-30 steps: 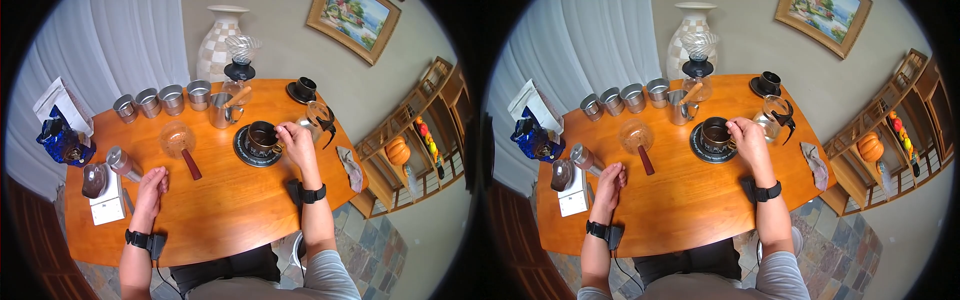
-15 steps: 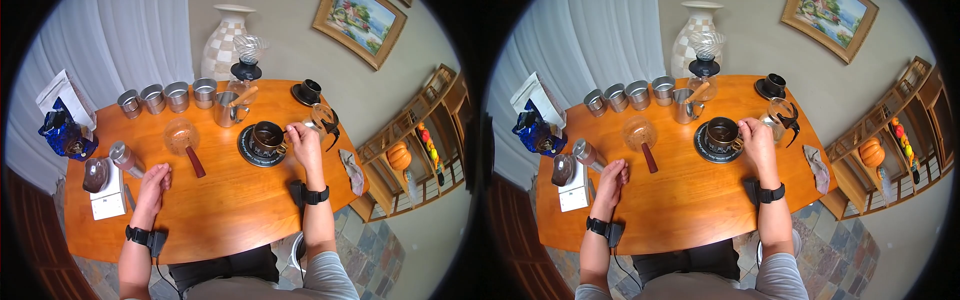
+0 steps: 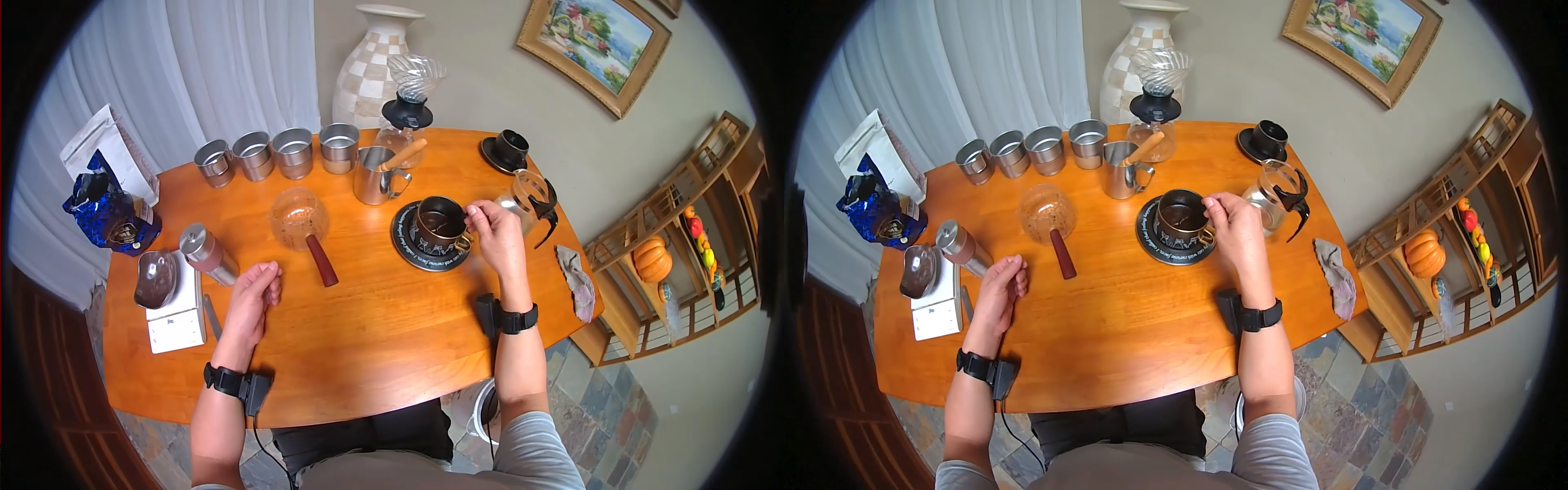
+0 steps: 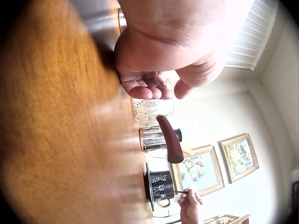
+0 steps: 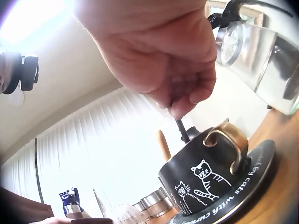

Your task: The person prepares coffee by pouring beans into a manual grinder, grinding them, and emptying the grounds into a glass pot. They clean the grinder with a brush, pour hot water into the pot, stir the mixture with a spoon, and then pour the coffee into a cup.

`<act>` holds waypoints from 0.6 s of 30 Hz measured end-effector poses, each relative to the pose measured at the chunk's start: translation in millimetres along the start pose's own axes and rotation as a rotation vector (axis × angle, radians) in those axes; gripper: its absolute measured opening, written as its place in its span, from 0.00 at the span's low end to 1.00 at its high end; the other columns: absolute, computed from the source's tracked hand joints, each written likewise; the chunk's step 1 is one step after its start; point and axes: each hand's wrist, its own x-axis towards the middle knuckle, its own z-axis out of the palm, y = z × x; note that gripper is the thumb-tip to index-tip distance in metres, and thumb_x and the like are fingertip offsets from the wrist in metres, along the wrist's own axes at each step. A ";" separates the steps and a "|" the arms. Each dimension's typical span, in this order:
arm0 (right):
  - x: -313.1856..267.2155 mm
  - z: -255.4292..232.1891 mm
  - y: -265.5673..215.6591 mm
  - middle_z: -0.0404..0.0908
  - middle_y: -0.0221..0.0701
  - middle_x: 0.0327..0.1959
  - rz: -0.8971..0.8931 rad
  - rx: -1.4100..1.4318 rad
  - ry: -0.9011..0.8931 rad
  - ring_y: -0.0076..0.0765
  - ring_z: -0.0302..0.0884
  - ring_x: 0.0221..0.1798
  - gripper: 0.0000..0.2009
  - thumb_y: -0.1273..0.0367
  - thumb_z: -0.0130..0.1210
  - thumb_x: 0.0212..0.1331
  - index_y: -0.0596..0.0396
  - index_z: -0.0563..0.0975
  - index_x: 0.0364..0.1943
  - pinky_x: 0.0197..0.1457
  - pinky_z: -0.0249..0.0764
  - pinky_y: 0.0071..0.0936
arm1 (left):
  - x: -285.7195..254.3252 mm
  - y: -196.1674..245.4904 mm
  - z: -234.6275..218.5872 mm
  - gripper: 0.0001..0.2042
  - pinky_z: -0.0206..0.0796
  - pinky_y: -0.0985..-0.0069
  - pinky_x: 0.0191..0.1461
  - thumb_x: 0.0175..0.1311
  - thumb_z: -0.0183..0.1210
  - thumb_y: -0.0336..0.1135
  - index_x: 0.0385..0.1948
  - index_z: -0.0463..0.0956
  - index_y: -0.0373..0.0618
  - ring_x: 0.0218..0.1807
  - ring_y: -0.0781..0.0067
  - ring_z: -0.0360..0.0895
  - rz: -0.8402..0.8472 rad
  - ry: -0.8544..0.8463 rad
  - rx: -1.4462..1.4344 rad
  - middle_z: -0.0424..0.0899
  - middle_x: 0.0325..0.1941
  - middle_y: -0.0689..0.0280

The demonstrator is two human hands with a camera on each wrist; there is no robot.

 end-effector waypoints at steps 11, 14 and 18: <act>-0.8 1.0 -0.7 0.80 0.35 0.19 -0.003 0.055 -0.018 0.27 0.78 0.23 0.11 0.67 0.56 0.64 0.62 0.81 0.33 0.30 0.73 0.26 | 1.3 -2.2 -2.7 0.10 0.55 0.85 0.31 0.71 0.53 0.40 0.31 0.72 0.46 0.26 0.85 0.63 0.009 -0.016 0.017 0.69 0.23 0.75; 0.2 -3.4 -2.5 0.81 0.34 0.21 0.030 -0.089 0.019 0.25 0.78 0.24 0.10 0.68 0.56 0.65 0.63 0.81 0.35 0.30 0.73 0.24 | 1.2 -2.1 -2.2 0.10 0.55 0.85 0.31 0.71 0.53 0.40 0.31 0.72 0.46 0.26 0.85 0.63 0.013 -0.015 0.015 0.69 0.22 0.75; 1.8 -4.2 -3.3 0.81 0.33 0.21 0.077 -0.062 0.003 0.24 0.77 0.24 0.10 0.68 0.56 0.65 0.63 0.81 0.35 0.30 0.73 0.23 | 0.1 -0.5 -0.3 0.10 0.55 0.85 0.31 0.71 0.53 0.40 0.31 0.72 0.46 0.25 0.85 0.63 0.007 -0.004 0.019 0.69 0.22 0.75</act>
